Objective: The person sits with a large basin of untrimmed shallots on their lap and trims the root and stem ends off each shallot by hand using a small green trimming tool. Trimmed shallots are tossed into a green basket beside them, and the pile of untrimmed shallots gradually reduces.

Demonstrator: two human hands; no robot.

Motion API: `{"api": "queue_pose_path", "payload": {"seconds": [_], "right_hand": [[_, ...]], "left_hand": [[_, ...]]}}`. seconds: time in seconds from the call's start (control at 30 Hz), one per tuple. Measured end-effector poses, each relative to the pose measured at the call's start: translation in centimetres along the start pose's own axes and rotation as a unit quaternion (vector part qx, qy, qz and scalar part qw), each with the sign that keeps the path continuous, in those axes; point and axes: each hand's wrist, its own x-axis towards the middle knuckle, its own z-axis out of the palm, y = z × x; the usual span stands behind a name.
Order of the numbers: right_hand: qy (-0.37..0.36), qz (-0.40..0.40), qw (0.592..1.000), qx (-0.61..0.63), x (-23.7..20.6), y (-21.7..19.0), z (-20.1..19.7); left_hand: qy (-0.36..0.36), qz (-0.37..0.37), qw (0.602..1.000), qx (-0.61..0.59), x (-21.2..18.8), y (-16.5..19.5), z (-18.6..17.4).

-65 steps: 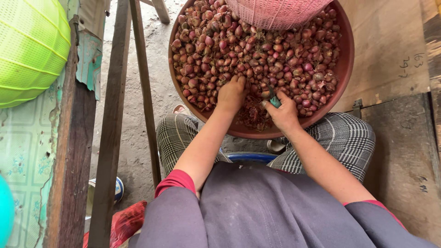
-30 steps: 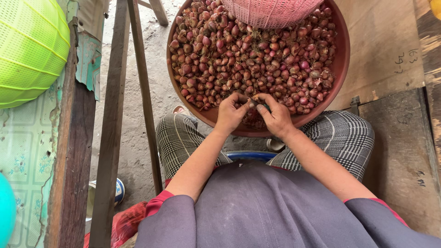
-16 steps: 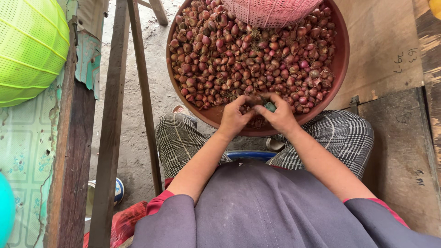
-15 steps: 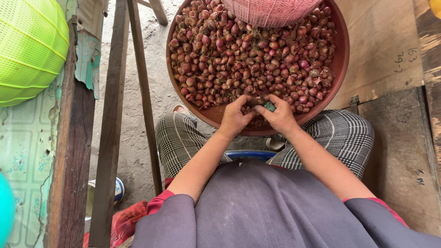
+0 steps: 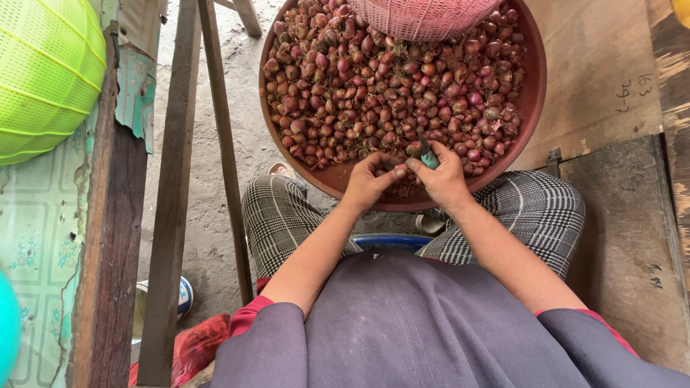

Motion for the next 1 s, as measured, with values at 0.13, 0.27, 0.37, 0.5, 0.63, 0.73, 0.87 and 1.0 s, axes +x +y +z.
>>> {"api": "queue_pose_path", "payload": {"seconds": [0.13,0.27,0.37,0.5,0.63,0.73,0.87,1.0], "right_hand": [[-0.035,0.002,0.999,0.028,0.1,-0.4,-0.4],[-0.139,0.041,0.989,-0.029,-0.4,-0.4,-0.6],[-0.15,-0.024,0.988,-0.016,-0.7,0.4,0.0],[-0.151,-0.029,0.988,-0.018,-0.4,1.9,-0.1],[-0.146,-0.007,0.989,0.002,-0.1,3.4,-0.4],[-0.141,-0.023,0.989,0.041,0.1,3.6,-0.3],[-0.105,0.035,0.994,0.015,0.0,2.4,-0.5],[-0.095,-0.014,0.994,-0.051,-0.4,1.5,0.1]], "left_hand": [[0.022,0.001,0.997,-0.068,0.2,0.1,0.0],[0.057,-0.009,0.992,-0.116,0.2,0.6,-0.2],[0.054,-0.005,0.991,-0.119,0.2,0.6,-0.3],[0.06,0.001,0.993,-0.099,0.1,0.2,-0.4],[0.066,0.003,0.997,-0.044,0.0,0.1,-0.4],[0.04,0.05,0.99,0.123,-0.2,0.2,-0.3],[0.024,0.051,0.998,0.012,0.1,0.1,-0.7],[0.029,0.051,0.998,0.006,0.4,-0.3,-0.9]]}}
